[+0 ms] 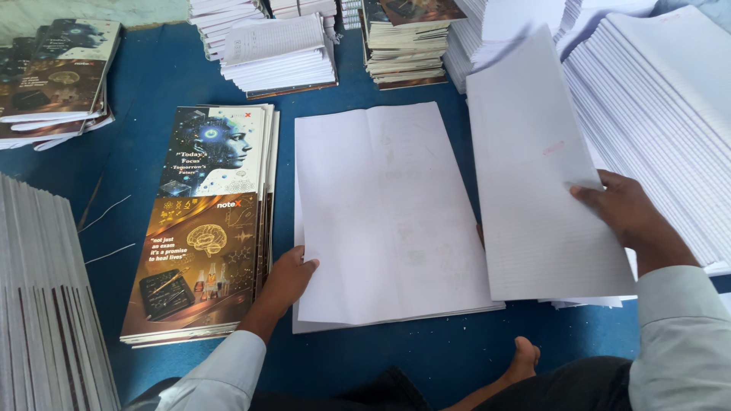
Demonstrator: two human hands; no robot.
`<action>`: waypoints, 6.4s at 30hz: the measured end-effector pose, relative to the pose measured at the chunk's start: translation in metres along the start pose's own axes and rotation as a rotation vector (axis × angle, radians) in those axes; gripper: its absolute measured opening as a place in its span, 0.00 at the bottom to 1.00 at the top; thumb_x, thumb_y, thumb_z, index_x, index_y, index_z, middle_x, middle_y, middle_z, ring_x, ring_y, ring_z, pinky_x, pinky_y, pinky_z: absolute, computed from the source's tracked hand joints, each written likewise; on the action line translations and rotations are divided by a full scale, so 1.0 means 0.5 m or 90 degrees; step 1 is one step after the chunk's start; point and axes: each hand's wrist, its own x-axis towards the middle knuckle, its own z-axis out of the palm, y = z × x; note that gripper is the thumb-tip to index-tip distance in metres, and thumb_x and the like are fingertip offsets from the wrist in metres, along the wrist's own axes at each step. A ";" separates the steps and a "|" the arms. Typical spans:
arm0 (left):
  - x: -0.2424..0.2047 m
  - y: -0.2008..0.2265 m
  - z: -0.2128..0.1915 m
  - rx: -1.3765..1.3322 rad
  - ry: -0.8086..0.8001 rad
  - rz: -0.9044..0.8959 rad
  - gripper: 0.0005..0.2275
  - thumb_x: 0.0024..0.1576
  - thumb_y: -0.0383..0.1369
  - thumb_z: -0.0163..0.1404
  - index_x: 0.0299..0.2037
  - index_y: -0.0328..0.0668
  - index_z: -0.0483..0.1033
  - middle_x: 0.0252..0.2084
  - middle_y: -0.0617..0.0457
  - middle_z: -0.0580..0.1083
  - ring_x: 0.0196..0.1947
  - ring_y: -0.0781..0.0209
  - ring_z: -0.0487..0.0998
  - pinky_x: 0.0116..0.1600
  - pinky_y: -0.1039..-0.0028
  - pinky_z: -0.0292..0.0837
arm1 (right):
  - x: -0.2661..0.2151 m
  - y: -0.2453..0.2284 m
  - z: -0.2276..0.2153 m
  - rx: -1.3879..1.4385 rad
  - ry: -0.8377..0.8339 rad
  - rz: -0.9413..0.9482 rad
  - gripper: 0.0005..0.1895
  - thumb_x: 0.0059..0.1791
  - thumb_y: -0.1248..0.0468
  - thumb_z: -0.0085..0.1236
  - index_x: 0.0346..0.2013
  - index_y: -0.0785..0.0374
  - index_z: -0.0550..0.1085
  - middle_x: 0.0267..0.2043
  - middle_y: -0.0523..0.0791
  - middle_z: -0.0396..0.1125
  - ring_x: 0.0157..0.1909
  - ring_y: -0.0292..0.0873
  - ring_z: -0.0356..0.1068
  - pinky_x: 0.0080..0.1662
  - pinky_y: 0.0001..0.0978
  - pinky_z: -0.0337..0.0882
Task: The person assembles notebooks by inserting loose lined paper and index sheets into printed covers. They repeatedly pick up a cover, insert the paper stack, and place the completed notebook onto a growing pile.
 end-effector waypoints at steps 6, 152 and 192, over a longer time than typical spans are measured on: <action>0.004 -0.012 -0.004 -0.016 0.005 0.056 0.15 0.60 0.32 0.47 0.55 0.33 0.74 0.44 0.42 0.80 0.43 0.54 0.82 0.51 0.67 0.73 | -0.026 -0.061 0.064 0.135 -0.042 -0.085 0.25 0.52 0.60 0.54 0.63 0.68 0.69 0.51 0.62 0.71 0.49 0.55 0.73 0.52 0.51 0.72; -0.018 0.264 0.424 0.175 -0.082 0.329 0.12 0.59 0.32 0.46 0.47 0.34 0.79 0.67 0.45 0.69 0.57 0.45 0.74 0.59 0.57 0.72 | 0.032 -0.023 0.327 0.320 -0.362 0.118 0.48 0.50 0.30 0.23 0.71 0.61 0.57 0.72 0.59 0.53 0.74 0.59 0.52 0.69 0.54 0.54; 0.148 0.136 0.280 -0.357 0.112 -0.103 0.13 0.55 0.28 0.55 0.48 0.29 0.78 0.39 0.43 0.80 0.35 0.54 0.79 0.41 0.65 0.78 | 0.055 0.012 0.335 0.406 -0.356 0.237 0.24 0.52 0.64 0.48 0.61 0.76 0.63 0.47 0.69 0.71 0.39 0.56 0.79 0.36 0.38 0.81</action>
